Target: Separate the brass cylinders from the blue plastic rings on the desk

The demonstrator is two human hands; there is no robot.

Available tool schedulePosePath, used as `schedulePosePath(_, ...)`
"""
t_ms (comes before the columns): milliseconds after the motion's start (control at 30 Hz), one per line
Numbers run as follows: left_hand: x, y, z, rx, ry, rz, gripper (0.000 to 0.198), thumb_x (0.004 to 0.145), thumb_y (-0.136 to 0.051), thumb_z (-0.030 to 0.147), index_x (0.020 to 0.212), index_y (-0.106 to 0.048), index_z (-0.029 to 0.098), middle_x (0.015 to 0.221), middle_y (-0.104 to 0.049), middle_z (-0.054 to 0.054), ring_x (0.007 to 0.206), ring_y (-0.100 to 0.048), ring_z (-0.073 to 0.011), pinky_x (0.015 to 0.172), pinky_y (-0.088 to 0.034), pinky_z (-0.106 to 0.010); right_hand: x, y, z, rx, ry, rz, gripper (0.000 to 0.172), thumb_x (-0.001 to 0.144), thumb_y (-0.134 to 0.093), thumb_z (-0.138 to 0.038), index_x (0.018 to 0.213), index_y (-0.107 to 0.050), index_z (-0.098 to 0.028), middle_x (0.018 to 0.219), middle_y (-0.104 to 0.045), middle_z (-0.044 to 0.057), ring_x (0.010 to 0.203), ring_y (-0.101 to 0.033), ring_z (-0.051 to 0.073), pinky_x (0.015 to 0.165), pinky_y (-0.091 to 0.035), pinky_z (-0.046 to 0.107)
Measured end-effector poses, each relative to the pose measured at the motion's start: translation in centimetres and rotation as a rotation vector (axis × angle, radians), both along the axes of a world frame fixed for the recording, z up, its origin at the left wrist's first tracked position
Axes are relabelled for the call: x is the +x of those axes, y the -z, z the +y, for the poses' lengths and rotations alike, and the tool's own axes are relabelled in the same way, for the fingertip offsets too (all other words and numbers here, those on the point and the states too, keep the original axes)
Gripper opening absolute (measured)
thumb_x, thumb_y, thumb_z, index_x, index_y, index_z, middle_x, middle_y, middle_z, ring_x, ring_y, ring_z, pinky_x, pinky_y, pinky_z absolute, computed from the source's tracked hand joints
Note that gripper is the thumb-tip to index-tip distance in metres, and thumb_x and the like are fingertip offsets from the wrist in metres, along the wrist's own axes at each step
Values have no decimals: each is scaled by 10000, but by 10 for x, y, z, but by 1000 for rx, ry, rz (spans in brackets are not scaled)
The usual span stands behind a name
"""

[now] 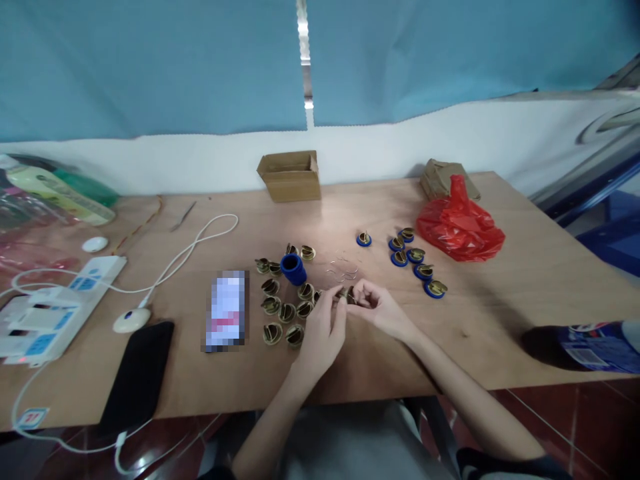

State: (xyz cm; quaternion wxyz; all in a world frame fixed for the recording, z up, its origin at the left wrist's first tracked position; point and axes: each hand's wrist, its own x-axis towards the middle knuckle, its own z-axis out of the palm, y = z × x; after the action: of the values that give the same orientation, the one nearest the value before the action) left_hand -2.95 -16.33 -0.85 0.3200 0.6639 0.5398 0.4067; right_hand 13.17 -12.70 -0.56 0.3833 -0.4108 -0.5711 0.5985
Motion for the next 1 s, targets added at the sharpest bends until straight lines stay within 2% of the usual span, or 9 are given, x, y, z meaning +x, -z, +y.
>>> schedulePosePath(100, -2, 7, 1, -112, -37, -116, 277, 1023, -436, 272, 1241, -591, 198, 1256, -691, -116, 1184, -650, -235, 1046, -496, -413, -1, 4, -2, 52, -35, -46, 395, 822, -765, -449, 769, -450, -217, 688, -353, -78, 617, -309, 107, 584, -270, 254)
schedulePosePath(200, -7, 8, 5, -164, -7, -217, 282, 1020, -433, 283, 1216, -619, 203, 1263, -691, -104, 1206, -640, -224, 1061, -482, -387, -1, 6, -4, 93, -101, -63, 319, 883, -701, -415, 787, -474, -212, 748, -423, -50, 678, -380, 122, 637, -331, 264)
schedulePosePath(367, -8, 6, 6, -205, 29, -324, 276, 1005, -473, 344, 1168, -639, 195, 1248, -696, -102, 1173, -653, -221, 1032, -499, -358, -1, 12, -4, 122, -116, -91, 391, 836, -761, -427, 745, -444, -217, 747, -438, -50, 680, -395, 123, 632, -346, 262)
schedulePosePath(533, -8, 3, 6, -177, 63, -346, 264, 992, -505, 327, 1167, -652, 196, 1245, -699, -105, 1179, -649, -228, 1018, -511, -364, -1, 9, -4, 135, -124, -116, 349, 889, -701, -440, 761, -467, -216, 743, -456, -46, 667, -403, 121, 614, -350, 259)
schedulePosePath(667, -10, 1, 5, -149, 51, -367, 282, 998, -504, 334, 1196, -658, 207, 1258, -697, -107, 1181, -650, -233, 992, -531, -367, 1, 2, -3, 119, -109, -181, 257, 952, -619, -428, 829, -579, -206, 694, -461, -51, 605, -379, 112, 557, -313, 255)
schedulePosePath(1000, -9, 6, 2, -119, 47, -271, 274, 995, -512, 314, 1177, -676, 192, 1237, -714, -103, 1165, -661, -225, 1041, -499, -383, 3, 4, -4, 113, -252, -207, 277, 1000, -536, -382, 805, -598, -195, 746, -578, -24, 672, -530, 126, 632, -424, 257)
